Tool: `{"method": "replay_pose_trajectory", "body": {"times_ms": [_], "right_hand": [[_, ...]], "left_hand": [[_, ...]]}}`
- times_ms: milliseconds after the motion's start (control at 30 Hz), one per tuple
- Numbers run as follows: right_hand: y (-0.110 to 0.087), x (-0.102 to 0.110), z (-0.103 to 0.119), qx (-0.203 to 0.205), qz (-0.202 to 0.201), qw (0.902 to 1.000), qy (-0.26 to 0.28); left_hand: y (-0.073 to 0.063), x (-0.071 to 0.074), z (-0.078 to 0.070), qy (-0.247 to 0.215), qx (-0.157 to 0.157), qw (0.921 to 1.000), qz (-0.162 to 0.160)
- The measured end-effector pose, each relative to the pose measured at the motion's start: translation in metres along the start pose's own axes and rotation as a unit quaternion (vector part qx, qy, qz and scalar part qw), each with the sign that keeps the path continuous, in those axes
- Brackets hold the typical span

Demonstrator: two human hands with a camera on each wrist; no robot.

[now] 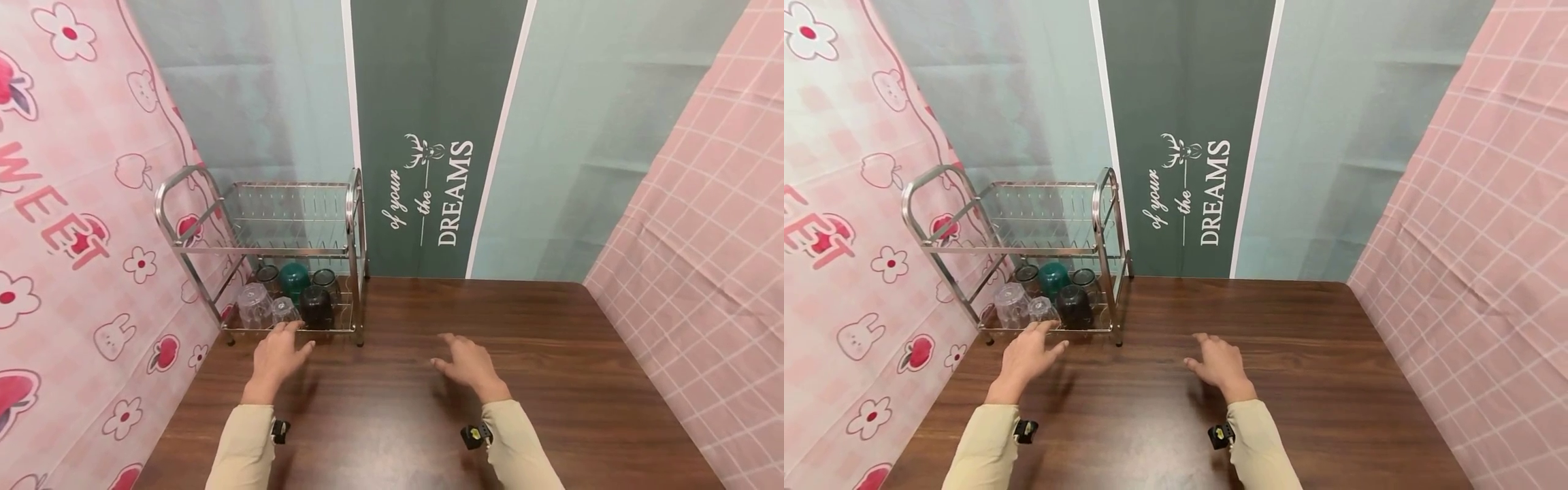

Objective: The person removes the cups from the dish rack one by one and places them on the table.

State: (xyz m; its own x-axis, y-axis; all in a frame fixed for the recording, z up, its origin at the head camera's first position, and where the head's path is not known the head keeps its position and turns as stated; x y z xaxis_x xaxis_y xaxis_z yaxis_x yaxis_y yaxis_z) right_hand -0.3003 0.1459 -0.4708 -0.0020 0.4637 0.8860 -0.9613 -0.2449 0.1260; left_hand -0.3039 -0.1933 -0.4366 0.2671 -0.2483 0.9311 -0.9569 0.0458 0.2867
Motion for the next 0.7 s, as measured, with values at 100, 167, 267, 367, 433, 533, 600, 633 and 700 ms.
{"method": "replay_pose_trajectory", "body": {"times_ms": [100, 167, 267, 367, 433, 533, 600, 633, 700], "right_hand": [[0.003, -0.004, 0.009, 0.017, 0.000, 0.9999, 0.000], [0.004, -0.007, 0.014, 0.024, 0.003, 0.9997, 0.002], [0.005, -0.011, 0.019, 0.029, 0.009, 0.9995, 0.004], [0.008, -0.015, 0.024, 0.031, 0.014, 0.9994, 0.004], [0.011, -0.017, 0.027, 0.034, 0.013, 0.9994, 0.004], [0.014, -0.018, 0.032, 0.038, 0.013, 0.9992, 0.006], [0.016, -0.019, 0.036, 0.045, 0.013, 0.9989, 0.005], [0.017, -0.020, 0.038, 0.049, 0.015, 0.9987, 0.003], [0.019, -0.021, 0.043, 0.059, 0.015, 0.9981, -0.006]], "left_hand": [[0.001, -0.001, 0.005, -0.003, 0.007, 1.0000, 0.002], [0.003, -0.003, 0.007, -0.003, 0.010, 0.9999, 0.003], [0.005, -0.004, 0.007, -0.007, 0.010, 0.9999, 0.004], [0.007, -0.005, 0.008, -0.013, 0.011, 0.9999, 0.002], [0.009, -0.006, 0.008, -0.017, 0.011, 0.9998, -0.001], [0.012, -0.007, 0.008, -0.019, 0.010, 0.9998, -0.004], [0.014, -0.008, 0.008, -0.019, 0.008, 0.9998, -0.004], [0.015, -0.008, 0.008, -0.019, 0.008, 0.9998, -0.005], [0.017, -0.008, 0.008, -0.017, 0.006, 0.9998, -0.006]]}}
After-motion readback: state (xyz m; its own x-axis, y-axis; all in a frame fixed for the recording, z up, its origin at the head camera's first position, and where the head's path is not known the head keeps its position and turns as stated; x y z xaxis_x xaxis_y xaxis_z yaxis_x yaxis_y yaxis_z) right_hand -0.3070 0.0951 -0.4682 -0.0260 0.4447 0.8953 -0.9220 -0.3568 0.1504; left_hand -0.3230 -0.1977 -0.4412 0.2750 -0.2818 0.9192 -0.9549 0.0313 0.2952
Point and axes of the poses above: each hand's wrist, its own y-axis towards the middle knuckle, its own x-axis out of the back of the hand, z = x × y, the point moved 9 cm from there along y, towards the middle knuckle, and after that the axes turned 7 degrees about y, right-handed, at the moved point
